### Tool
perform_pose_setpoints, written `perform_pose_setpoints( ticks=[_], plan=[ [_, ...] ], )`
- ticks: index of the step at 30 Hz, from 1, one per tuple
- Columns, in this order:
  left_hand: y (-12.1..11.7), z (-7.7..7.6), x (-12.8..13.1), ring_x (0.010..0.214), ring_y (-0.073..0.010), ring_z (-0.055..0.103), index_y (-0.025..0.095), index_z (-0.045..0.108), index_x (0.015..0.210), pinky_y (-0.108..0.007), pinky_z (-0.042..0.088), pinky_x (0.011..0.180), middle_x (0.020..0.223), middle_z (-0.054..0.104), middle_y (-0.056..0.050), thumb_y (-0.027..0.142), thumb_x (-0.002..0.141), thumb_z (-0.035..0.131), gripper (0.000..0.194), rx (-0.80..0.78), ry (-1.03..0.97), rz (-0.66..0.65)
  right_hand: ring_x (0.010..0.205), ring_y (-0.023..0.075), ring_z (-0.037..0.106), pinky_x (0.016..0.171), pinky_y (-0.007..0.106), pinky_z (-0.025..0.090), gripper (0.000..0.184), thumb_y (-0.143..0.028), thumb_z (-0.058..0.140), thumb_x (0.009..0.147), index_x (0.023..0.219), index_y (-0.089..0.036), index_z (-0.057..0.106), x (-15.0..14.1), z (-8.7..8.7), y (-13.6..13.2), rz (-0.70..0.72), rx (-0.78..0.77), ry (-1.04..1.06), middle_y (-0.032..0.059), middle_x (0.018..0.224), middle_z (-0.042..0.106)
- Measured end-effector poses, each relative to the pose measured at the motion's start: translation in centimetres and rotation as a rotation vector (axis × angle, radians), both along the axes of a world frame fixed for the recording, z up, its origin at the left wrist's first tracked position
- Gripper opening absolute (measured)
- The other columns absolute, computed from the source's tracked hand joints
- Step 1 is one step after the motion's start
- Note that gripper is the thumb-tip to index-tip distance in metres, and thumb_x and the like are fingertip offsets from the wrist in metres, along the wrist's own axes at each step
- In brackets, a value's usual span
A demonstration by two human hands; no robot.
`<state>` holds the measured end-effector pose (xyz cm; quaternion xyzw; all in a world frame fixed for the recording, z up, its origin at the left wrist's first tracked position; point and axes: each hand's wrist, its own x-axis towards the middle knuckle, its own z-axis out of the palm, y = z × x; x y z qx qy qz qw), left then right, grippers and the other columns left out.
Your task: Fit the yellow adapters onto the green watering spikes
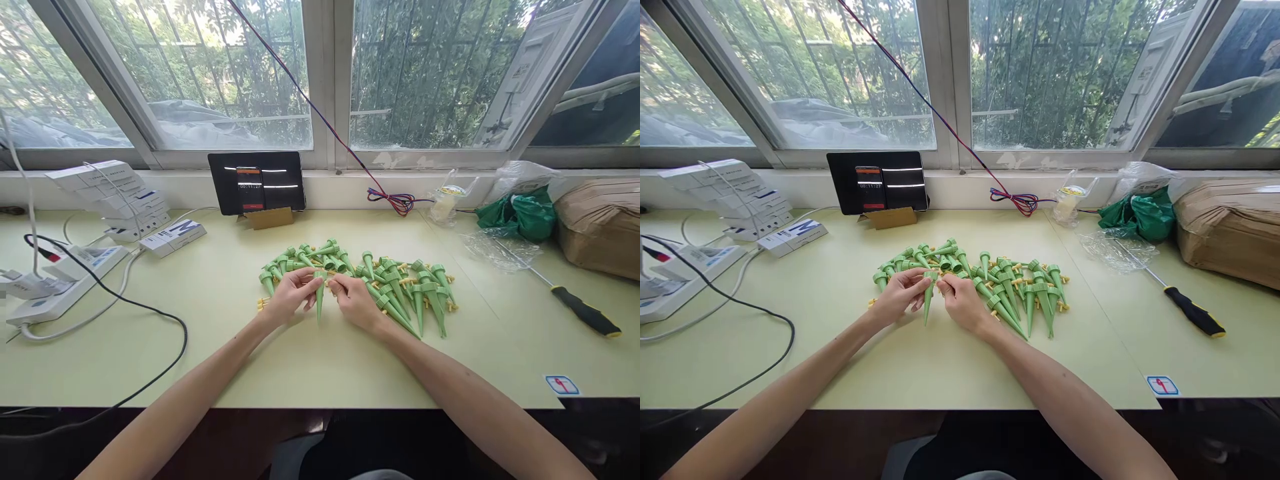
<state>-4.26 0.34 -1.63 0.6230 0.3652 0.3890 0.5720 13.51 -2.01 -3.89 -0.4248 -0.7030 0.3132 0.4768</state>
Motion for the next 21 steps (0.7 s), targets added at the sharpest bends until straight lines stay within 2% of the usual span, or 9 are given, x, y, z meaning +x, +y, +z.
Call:
perform_pose_setpoints(
  ticks=[3, 5, 11, 14, 21],
  plan=[
    [-0.06, -0.18, -0.06, 0.040, -0.0077, 0.048, 0.015, 0.068, 0.106, -0.021, 0.042, 0.042, 0.052, 0.051, 0.006, 0.042, 0.084, 0.071, 0.034, 0.115, 0.033, 0.022, 0.056, 0.0123, 0.034, 0.055, 0.027, 0.027, 0.035, -0.034, 0.043, 0.096, 0.064, -0.021, 0.038, -0.06, -0.05, 0.07, -0.008, -0.032, 0.002, -0.0037, 0.059, 0.039],
    [-0.10, -0.20, -0.07, 0.040, -0.0079, 0.048, 0.015, 0.068, 0.106, -0.021, 0.042, 0.042, 0.051, 0.050, 0.007, 0.042, 0.084, 0.071, 0.034, 0.126, 0.035, 0.023, 0.056, 0.0123, 0.034, 0.055, 0.027, 0.027, 0.036, -0.034, 0.043, 0.096, 0.063, -0.021, 0.037, -0.08, 0.10, 0.03, -0.012, -0.042, -0.001, -0.0037, 0.058, 0.039],
    [-0.10, 0.01, 0.07, 0.035, -0.0060, 0.042, 0.015, 0.065, 0.090, -0.018, 0.031, 0.033, 0.048, 0.050, 0.006, 0.050, 0.083, 0.070, 0.036, -0.108, 0.002, -0.001, 0.056, 0.0120, 0.036, 0.056, 0.027, 0.028, 0.034, -0.032, 0.043, 0.096, 0.064, -0.021, 0.038, 0.03, 0.78, -0.31, 0.006, -0.005, -0.014, -0.0037, 0.059, 0.040],
    [-0.09, 0.05, 0.14, 0.035, -0.0054, 0.041, 0.015, 0.064, 0.088, -0.017, 0.030, 0.033, 0.047, 0.049, 0.007, 0.050, 0.081, 0.072, 0.037, -0.150, -0.023, 0.003, 0.056, 0.0119, 0.036, 0.057, 0.026, 0.028, 0.034, -0.031, 0.043, 0.096, 0.065, -0.021, 0.039, 0.09, 0.71, -0.30, 0.013, 0.022, -0.018, -0.0037, 0.059, 0.041],
    [-0.33, 0.06, 0.06, 0.040, -0.0075, 0.049, 0.015, 0.066, 0.103, -0.020, 0.041, 0.042, 0.055, 0.055, 0.005, 0.043, 0.083, 0.072, 0.035, 0.079, 0.018, 0.002, 0.055, 0.0119, 0.034, 0.055, 0.027, 0.027, 0.037, -0.034, 0.044, 0.096, 0.062, -0.021, 0.035, 0.03, 0.17, 0.06, -0.007, -0.022, -0.002, -0.0041, 0.058, 0.037]
  ],
)
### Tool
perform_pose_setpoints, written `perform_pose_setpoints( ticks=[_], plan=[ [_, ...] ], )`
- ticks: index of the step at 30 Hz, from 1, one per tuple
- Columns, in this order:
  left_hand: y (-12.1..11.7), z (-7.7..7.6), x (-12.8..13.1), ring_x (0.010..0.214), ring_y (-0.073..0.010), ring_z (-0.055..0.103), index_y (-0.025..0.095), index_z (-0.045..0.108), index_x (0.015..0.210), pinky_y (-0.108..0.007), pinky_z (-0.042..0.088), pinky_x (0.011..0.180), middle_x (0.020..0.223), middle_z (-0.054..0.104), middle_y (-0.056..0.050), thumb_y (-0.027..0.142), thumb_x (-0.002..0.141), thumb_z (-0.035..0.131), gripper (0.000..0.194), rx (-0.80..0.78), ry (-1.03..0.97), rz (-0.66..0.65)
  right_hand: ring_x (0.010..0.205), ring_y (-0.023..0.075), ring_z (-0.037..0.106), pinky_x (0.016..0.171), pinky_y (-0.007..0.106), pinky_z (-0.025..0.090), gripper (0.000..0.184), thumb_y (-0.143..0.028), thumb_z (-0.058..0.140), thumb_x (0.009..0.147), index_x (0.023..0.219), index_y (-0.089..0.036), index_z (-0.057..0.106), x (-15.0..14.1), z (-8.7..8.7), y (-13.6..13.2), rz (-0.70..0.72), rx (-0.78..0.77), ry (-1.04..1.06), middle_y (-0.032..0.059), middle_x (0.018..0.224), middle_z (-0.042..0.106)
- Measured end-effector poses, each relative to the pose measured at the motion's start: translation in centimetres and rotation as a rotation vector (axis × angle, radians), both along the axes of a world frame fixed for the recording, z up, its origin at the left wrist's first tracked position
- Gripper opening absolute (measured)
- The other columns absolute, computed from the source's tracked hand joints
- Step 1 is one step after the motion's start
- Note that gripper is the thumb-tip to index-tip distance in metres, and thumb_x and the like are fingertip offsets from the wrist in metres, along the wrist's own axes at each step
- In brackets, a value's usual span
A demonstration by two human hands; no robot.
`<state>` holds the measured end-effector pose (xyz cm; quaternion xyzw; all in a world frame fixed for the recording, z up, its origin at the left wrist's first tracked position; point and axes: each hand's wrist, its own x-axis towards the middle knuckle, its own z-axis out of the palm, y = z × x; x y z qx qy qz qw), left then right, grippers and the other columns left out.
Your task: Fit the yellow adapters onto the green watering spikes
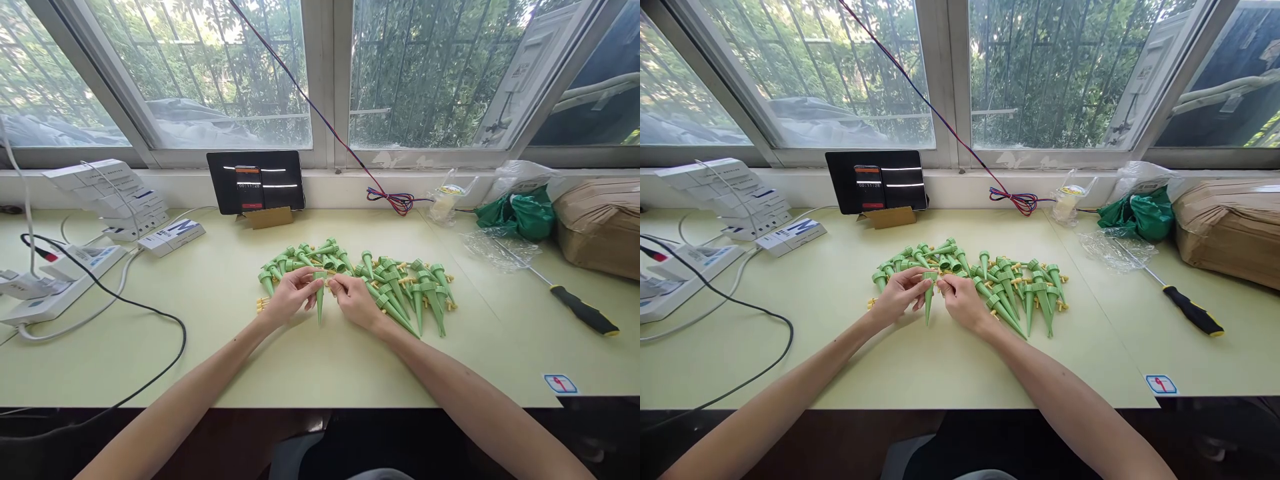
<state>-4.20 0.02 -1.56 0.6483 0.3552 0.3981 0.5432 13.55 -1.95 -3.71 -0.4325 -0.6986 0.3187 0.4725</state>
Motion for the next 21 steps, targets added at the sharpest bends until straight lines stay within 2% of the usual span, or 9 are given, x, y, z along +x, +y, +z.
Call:
perform_pose_setpoints(
  ticks=[3, 8, 11, 18, 21],
  plan=[
    [-0.02, 0.03, -0.05, 0.040, -0.0077, 0.048, 0.016, 0.065, 0.099, -0.020, 0.041, 0.041, 0.053, 0.055, 0.005, 0.044, 0.084, 0.071, 0.032, -0.010, 0.004, -0.002, 0.055, 0.0120, 0.034, 0.055, 0.027, 0.026, 0.037, -0.033, 0.044, 0.096, 0.062, -0.021, 0.035, -0.08, 0.19, -0.09, 0.002, -0.011, 0.000, -0.0040, 0.057, 0.037],
    [0.22, 0.02, -0.07, 0.037, -0.0061, 0.043, 0.016, 0.063, 0.086, -0.017, 0.032, 0.034, 0.050, 0.053, 0.005, 0.048, 0.084, 0.070, 0.033, -0.215, -0.022, -0.014, 0.056, 0.0122, 0.034, 0.056, 0.027, 0.027, 0.035, -0.032, 0.043, 0.096, 0.063, -0.021, 0.037, -0.08, 0.62, -0.48, 0.018, 0.009, -0.006, -0.0036, 0.059, 0.039],
    [0.32, -0.04, -0.05, 0.036, -0.0056, 0.041, 0.016, 0.062, 0.085, -0.017, 0.030, 0.032, 0.049, 0.052, 0.005, 0.049, 0.083, 0.071, 0.034, -0.264, -0.038, -0.004, 0.056, 0.0122, 0.035, 0.056, 0.026, 0.027, 0.034, -0.031, 0.043, 0.096, 0.064, -0.021, 0.038, -0.04, 0.64, -0.55, 0.026, 0.018, -0.011, -0.0036, 0.059, 0.039],
    [0.15, -0.23, -0.07, 0.042, -0.0076, 0.048, 0.017, 0.060, 0.097, -0.020, 0.042, 0.042, 0.058, 0.058, 0.004, 0.043, 0.084, 0.072, 0.032, -0.060, -0.028, -0.023, 0.056, 0.0120, 0.033, 0.055, 0.026, 0.027, 0.036, -0.034, 0.043, 0.096, 0.063, -0.021, 0.035, -0.06, 0.04, -0.17, 0.000, -0.001, -0.010, -0.0039, 0.058, 0.037],
    [0.15, -0.22, -0.09, 0.043, -0.0075, 0.049, 0.017, 0.060, 0.096, -0.021, 0.042, 0.044, 0.060, 0.060, 0.003, 0.044, 0.085, 0.070, 0.031, -0.055, -0.016, -0.032, 0.056, 0.0121, 0.033, 0.055, 0.027, 0.026, 0.037, -0.034, 0.043, 0.096, 0.063, -0.021, 0.034, -0.14, 0.10, -0.20, -0.006, -0.007, -0.015, -0.0040, 0.058, 0.036]
  ],
)
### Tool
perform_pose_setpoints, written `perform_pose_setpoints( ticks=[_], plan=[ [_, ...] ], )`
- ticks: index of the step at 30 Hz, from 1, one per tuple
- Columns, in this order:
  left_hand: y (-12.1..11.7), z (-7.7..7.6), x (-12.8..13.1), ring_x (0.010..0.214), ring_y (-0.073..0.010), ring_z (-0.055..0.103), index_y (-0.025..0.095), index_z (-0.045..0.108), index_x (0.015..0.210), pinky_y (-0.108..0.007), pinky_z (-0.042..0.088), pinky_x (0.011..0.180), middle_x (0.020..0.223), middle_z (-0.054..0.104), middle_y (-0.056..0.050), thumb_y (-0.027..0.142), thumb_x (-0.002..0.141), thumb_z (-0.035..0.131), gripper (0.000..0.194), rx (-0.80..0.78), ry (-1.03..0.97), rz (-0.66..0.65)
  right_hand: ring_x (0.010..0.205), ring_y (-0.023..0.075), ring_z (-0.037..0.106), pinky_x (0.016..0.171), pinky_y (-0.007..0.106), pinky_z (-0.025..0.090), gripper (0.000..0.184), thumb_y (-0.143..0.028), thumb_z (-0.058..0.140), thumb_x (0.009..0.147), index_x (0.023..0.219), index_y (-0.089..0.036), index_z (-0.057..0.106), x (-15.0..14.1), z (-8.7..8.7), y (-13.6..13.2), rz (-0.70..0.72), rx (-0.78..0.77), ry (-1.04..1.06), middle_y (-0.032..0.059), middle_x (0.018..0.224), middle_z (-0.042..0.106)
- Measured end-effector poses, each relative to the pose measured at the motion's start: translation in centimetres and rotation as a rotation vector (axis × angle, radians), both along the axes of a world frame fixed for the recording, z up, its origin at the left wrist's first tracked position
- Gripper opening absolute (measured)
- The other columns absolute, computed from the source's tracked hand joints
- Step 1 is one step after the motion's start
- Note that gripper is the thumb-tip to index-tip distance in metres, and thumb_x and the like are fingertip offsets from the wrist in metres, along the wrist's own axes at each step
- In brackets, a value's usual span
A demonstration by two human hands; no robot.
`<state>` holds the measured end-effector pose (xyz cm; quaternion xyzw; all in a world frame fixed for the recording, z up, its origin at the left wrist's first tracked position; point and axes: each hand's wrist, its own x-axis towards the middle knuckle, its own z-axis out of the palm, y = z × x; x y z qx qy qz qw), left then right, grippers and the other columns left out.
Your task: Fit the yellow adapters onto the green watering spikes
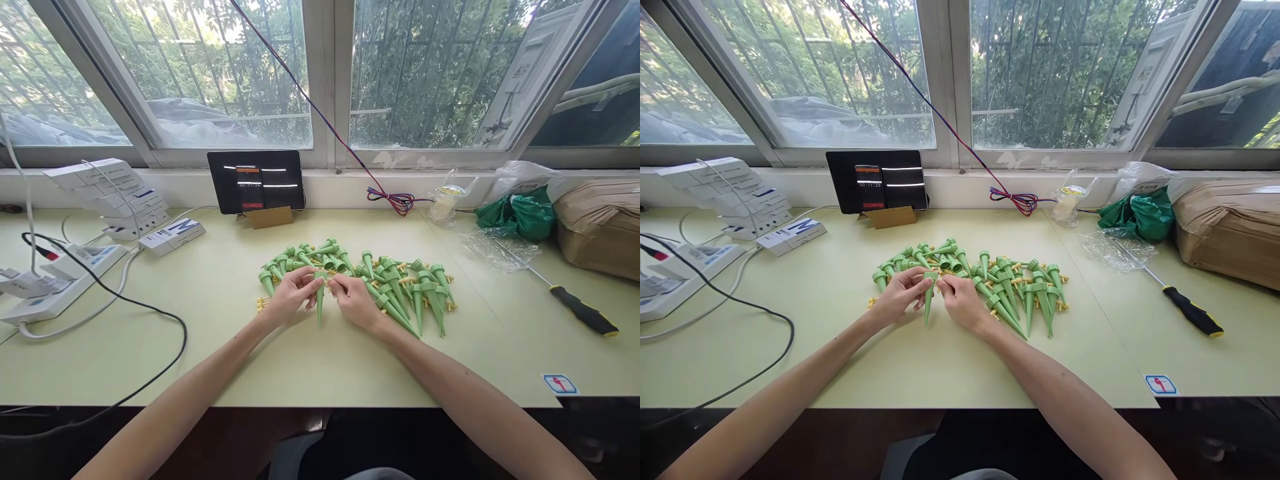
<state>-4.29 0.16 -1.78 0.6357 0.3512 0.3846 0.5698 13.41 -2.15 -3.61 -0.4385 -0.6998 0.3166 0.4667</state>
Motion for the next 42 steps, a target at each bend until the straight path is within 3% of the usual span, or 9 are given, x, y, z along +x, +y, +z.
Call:
perform_pose_setpoints(
  ticks=[6, 9, 19, 30, 36, 42],
  plan=[
    [0.2, 0.1, 0.2, 0.036, -0.0051, 0.041, 0.015, 0.061, 0.087, -0.017, 0.031, 0.032, 0.053, 0.056, 0.004, 0.053, 0.080, 0.073, 0.040, -0.217, -0.009, 0.032, 0.056, 0.0125, 0.034, 0.056, 0.027, 0.027, 0.036, -0.034, 0.041, 0.096, 0.063, -0.021, 0.035, -0.1, 0.7, -0.4, 0.012, 0.007, -0.027, -0.0035, 0.059, 0.037],
    [0.3, 0.0, 0.2, 0.035, -0.0049, 0.040, 0.016, 0.060, 0.085, -0.017, 0.029, 0.031, 0.053, 0.054, 0.005, 0.054, 0.077, 0.075, 0.042, -0.242, -0.023, 0.038, 0.057, 0.0126, 0.034, 0.056, 0.027, 0.027, 0.036, -0.034, 0.041, 0.096, 0.063, -0.021, 0.034, -0.1, 0.6, -0.4, 0.014, 0.020, -0.030, -0.0035, 0.059, 0.037],
    [-0.3, 0.1, 0.2, 0.043, -0.0078, 0.050, 0.018, 0.060, 0.100, -0.021, 0.043, 0.044, 0.058, 0.056, 0.006, 0.046, 0.085, 0.070, 0.034, 0.056, 0.025, 0.016, 0.056, 0.0122, 0.033, 0.055, 0.027, 0.027, 0.036, -0.035, 0.041, 0.098, 0.064, -0.021, 0.036, 0.1, -0.2, 0.1, -0.010, 0.020, -0.016, -0.0039, 0.059, 0.037],
    [0.0, 0.8, 0.3, 0.033, -0.0024, 0.037, 0.014, 0.060, 0.080, -0.015, 0.026, 0.029, 0.056, 0.064, -0.001, 0.054, 0.077, 0.075, 0.044, -0.346, -0.031, -0.003, 0.056, 0.0123, 0.035, 0.056, 0.027, 0.028, 0.036, -0.035, 0.039, 0.099, 0.066, -0.021, 0.036, -0.1, 0.5, -0.4, 0.012, 0.044, -0.056, -0.0033, 0.060, 0.041],
    [0.0, 0.8, 0.5, 0.036, -0.0045, 0.045, 0.013, 0.063, 0.076, -0.015, 0.028, 0.032, 0.057, 0.064, -0.003, 0.054, 0.081, 0.070, 0.042, -0.383, -0.007, -0.008, 0.055, 0.0114, 0.037, 0.056, 0.026, 0.028, 0.038, -0.035, 0.038, 0.101, 0.067, -0.020, 0.043, -0.3, 0.6, -0.6, 0.036, 0.080, -0.073, -0.0034, 0.060, 0.045],
    [-0.1, 0.7, 0.7, 0.039, -0.0059, 0.048, 0.013, 0.065, 0.073, -0.015, 0.030, 0.033, 0.058, 0.062, -0.003, 0.050, 0.087, 0.064, 0.040, -0.447, 0.004, -0.053, 0.059, 0.0124, 0.051, 0.062, 0.025, 0.036, 0.040, -0.038, 0.038, 0.103, 0.068, -0.020, 0.050, -0.6, 0.9, -1.0, 0.088, 0.078, -0.066, -0.0005, 0.067, 0.061]
  ],
)
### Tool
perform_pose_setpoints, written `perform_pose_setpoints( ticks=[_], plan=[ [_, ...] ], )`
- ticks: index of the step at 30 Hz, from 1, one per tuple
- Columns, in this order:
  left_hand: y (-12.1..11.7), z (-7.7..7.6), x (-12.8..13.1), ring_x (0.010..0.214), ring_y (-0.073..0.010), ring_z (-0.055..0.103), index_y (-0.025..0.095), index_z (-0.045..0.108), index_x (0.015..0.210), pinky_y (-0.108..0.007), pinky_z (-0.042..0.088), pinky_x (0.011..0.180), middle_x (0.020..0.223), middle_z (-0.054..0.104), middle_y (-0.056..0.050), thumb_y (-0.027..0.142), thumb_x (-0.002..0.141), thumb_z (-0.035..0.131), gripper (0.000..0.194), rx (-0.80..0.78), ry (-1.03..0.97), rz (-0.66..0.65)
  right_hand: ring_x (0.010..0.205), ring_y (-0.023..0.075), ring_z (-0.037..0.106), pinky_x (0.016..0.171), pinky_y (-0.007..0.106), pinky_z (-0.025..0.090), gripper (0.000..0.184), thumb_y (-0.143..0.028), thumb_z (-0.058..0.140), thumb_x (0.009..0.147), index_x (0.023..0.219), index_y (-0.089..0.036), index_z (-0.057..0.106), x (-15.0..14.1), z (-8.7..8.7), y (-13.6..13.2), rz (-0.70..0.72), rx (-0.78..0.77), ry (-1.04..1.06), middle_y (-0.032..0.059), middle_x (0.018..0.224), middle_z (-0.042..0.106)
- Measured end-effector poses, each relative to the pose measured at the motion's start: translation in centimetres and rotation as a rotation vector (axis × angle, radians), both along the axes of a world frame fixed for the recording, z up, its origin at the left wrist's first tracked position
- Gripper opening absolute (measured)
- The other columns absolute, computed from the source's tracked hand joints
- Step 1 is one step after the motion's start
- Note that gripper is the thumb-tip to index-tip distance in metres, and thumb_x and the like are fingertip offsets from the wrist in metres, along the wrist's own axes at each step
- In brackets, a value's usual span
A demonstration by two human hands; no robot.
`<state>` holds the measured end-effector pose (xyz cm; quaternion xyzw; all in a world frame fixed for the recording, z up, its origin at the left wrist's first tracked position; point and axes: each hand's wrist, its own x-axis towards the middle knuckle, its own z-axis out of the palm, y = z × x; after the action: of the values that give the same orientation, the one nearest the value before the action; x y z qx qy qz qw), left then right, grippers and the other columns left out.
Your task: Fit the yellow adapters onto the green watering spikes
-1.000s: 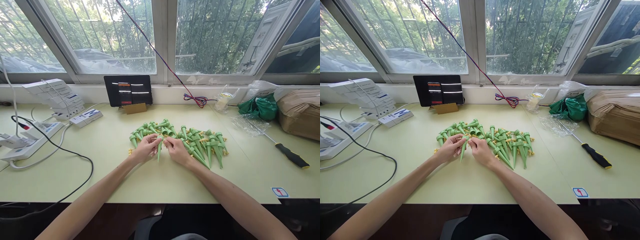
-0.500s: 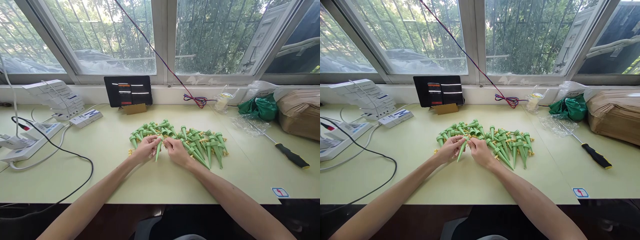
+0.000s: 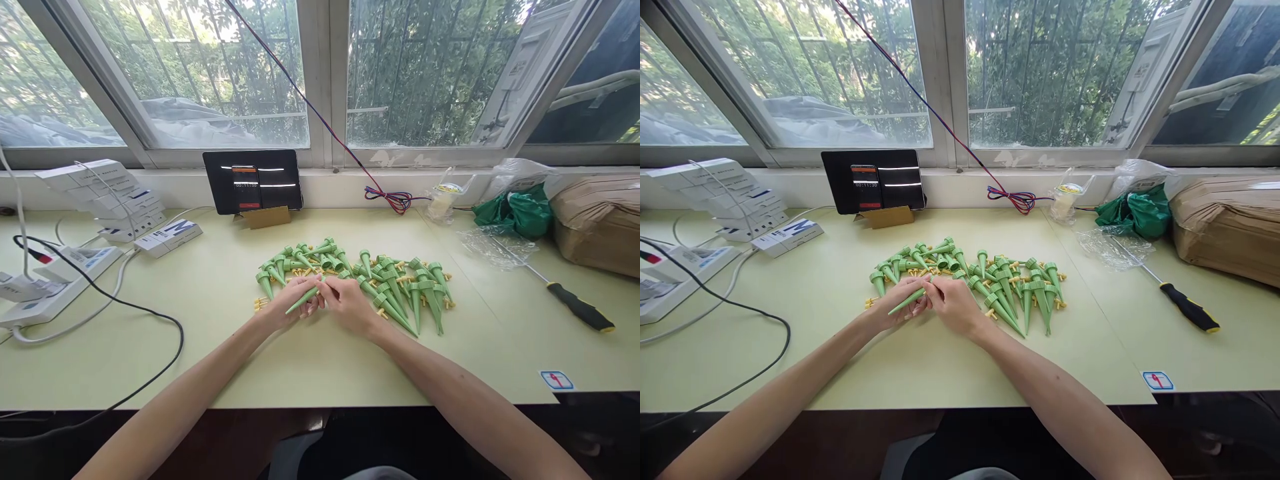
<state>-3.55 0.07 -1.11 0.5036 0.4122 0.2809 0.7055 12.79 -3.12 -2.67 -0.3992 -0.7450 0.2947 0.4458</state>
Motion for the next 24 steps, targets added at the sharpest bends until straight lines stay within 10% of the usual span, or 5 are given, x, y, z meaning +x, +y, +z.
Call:
perform_pose_setpoints(
  ticks=[24],
  plan=[
    [-0.41, 0.66, 0.28, 0.036, -0.0061, 0.045, 0.014, 0.060, 0.064, -0.015, 0.028, 0.030, 0.046, 0.055, 0.000, 0.044, 0.083, 0.069, 0.037, -0.033, -0.019, 0.019, 0.055, 0.0126, 0.048, 0.058, 0.025, 0.031, 0.038, -0.035, 0.042, 0.102, 0.066, -0.021, 0.043, -0.29, 0.29, -0.09, -0.101, 0.068, -0.178, 0.0009, 0.063, 0.059]
  ],
)
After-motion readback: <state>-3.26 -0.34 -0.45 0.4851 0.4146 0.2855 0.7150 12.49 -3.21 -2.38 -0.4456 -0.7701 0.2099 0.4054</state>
